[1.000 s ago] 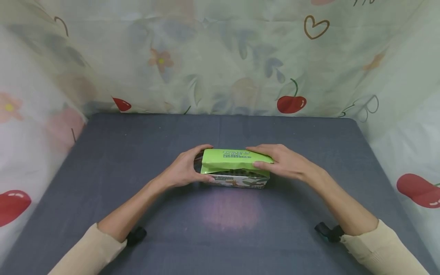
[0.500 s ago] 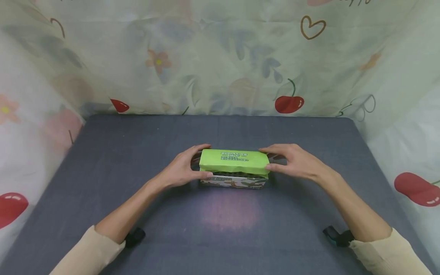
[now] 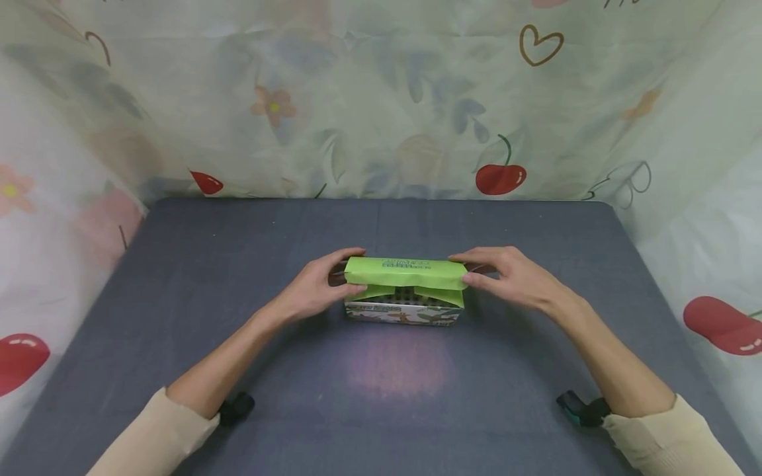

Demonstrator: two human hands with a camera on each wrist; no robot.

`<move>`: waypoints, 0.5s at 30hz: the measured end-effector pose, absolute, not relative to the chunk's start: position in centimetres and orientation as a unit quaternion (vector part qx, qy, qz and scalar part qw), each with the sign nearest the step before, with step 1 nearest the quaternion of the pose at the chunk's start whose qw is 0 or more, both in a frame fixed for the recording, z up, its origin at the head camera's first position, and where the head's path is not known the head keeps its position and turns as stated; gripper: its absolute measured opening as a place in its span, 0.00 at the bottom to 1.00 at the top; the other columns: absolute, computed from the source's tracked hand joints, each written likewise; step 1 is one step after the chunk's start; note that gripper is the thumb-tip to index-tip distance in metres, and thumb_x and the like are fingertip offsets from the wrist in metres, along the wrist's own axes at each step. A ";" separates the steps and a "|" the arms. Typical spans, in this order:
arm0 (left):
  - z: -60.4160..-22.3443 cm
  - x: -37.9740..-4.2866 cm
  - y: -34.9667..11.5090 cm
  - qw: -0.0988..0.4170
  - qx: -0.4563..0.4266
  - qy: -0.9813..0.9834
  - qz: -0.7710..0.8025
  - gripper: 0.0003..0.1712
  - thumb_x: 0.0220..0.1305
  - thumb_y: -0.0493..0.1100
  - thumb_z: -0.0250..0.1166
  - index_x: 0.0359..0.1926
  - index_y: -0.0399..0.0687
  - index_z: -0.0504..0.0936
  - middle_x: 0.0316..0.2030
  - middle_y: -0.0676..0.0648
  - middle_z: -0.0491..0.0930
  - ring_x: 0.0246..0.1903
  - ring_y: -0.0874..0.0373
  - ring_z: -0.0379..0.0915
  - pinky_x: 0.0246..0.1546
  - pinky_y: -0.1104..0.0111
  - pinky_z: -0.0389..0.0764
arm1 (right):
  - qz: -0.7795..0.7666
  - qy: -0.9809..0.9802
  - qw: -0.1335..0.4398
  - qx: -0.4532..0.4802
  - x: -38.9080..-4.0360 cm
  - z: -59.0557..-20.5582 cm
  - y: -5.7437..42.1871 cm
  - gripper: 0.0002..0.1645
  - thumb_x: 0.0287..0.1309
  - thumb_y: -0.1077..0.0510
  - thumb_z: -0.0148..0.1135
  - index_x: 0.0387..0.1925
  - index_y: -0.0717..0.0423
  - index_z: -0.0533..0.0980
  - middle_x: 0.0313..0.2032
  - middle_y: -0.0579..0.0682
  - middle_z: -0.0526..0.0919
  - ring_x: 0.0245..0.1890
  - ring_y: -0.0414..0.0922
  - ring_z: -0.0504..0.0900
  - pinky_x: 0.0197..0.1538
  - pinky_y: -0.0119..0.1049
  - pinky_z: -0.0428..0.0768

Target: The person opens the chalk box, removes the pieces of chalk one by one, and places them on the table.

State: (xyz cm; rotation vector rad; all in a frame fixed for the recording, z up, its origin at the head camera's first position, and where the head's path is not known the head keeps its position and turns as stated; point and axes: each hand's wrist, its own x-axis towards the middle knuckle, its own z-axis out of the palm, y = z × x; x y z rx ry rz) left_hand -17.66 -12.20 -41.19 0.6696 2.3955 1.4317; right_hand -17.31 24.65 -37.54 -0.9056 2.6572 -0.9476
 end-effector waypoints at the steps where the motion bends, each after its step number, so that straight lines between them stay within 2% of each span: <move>1: -41.2 -17.6 -12.2 0.135 0.231 0.830 0.490 0.41 0.63 0.49 0.71 0.73 0.49 0.65 0.67 0.45 0.69 0.64 0.48 0.70 0.60 0.58 0.79 | -0.320 0.894 0.088 -0.300 -17.3 -37.5 24.6 0.27 0.71 0.44 0.57 0.65 0.51 0.75 0.56 0.46 0.81 0.51 0.42 0.82 0.53 0.48 0.83; 4: -41.3 -17.6 -12.4 0.135 0.230 0.838 0.477 0.43 0.62 0.52 0.72 0.74 0.53 0.64 0.68 0.46 0.67 0.64 0.47 0.69 0.62 0.56 0.77 | -0.319 0.900 0.079 -0.285 -17.3 -37.5 24.6 0.26 0.72 0.44 0.55 0.64 0.50 0.77 0.56 0.46 0.82 0.52 0.43 0.82 0.53 0.49 0.82; 8: -41.4 -17.5 -12.5 0.140 0.228 0.838 0.476 0.45 0.59 0.52 0.74 0.74 0.56 0.63 0.69 0.46 0.67 0.64 0.46 0.69 0.62 0.56 0.77 | -0.320 0.907 0.063 -0.268 -17.4 -37.4 24.6 0.24 0.72 0.43 0.54 0.61 0.49 0.79 0.54 0.45 0.83 0.51 0.43 0.82 0.51 0.48 0.82; 13: -41.5 -17.6 -12.4 0.139 0.229 0.832 0.486 0.46 0.58 0.49 0.75 0.74 0.54 0.63 0.68 0.46 0.68 0.65 0.46 0.69 0.62 0.58 0.77 | -0.328 0.909 0.030 -0.255 -17.5 -37.3 24.4 0.21 0.71 0.42 0.55 0.56 0.46 0.82 0.49 0.41 0.85 0.48 0.40 0.82 0.46 0.43 0.83; 15: -41.5 -17.6 -12.4 0.140 0.229 0.829 0.490 0.47 0.57 0.48 0.76 0.74 0.51 0.63 0.67 0.45 0.69 0.65 0.45 0.69 0.62 0.58 0.77 | -0.331 0.909 0.021 -0.252 -17.5 -37.2 24.4 0.21 0.72 0.43 0.55 0.56 0.46 0.82 0.49 0.42 0.85 0.48 0.40 0.82 0.46 0.44 0.83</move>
